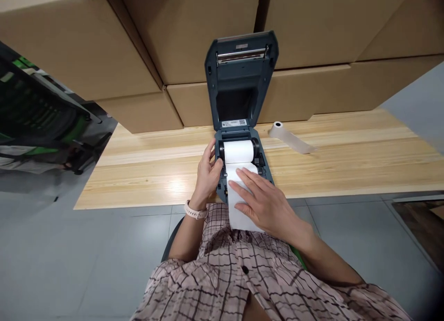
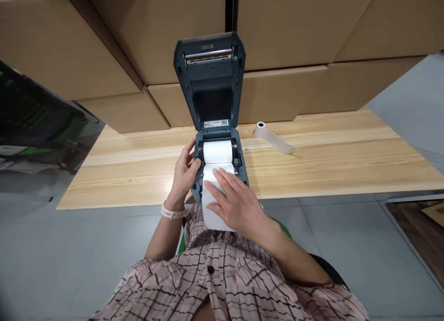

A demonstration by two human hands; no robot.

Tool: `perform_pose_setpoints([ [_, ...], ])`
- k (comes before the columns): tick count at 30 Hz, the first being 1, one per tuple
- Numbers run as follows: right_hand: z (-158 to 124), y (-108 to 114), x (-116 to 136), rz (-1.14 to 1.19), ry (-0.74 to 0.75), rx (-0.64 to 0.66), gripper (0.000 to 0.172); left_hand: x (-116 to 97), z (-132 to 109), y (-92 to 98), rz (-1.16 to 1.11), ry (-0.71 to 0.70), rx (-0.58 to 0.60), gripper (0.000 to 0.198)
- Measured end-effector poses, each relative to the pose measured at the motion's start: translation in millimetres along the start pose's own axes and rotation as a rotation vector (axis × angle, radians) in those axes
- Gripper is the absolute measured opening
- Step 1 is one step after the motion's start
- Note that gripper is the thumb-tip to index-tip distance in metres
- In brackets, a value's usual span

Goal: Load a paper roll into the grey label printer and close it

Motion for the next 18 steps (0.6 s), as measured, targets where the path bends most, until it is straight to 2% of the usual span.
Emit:
perform_pose_setpoints([
  [2,-2,-1,4,-0.006,-0.005,-0.011,0.053,-2,0,1.0,0.046,-0.011,-0.015,0.060],
  [5,0,-1,6,0.022,-0.026,0.001,0.052,-13,-4,-0.7,0.248,-0.170,-0.009,0.052],
  [7,1,2,4,0.070,-0.048,-0.001,0.046,-23,-13,-6.1,0.429,-0.284,0.121,0.043],
  [10,-1,11,-8,0.255,-0.068,-0.047,0.027,-32,-39,-17.6,0.624,-0.319,0.421,0.043],
  [12,-2,19,-24,0.497,-0.101,-0.098,0.017,-34,-60,-22.9,0.712,-0.376,0.453,0.056],
  [13,0,24,-34,0.602,-0.162,-0.151,0.017,-34,-70,-24.6,0.733,-0.418,0.466,0.065],
  [15,13,31,-62,0.686,-0.379,-0.334,0.021,-35,-88,-25.6,0.758,-0.483,0.487,0.075],
  [17,40,36,-96,0.615,-0.608,-0.551,0.026,-36,-99,-24.6,0.759,-0.513,0.501,0.077],
  [18,61,37,-112,0.642,-0.618,-0.580,0.031,-36,-102,-23.7,0.754,-0.519,0.500,0.076],
])
Point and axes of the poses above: each hand's wrist, its own z-axis towards the middle knuckle, its own y-axis out of the back of the hand, x = y × z, the point moved 1 cm from there along z, towards the middle knuckle, and after that the axes turned 13 degrees about -z, right-handed, at the moved point
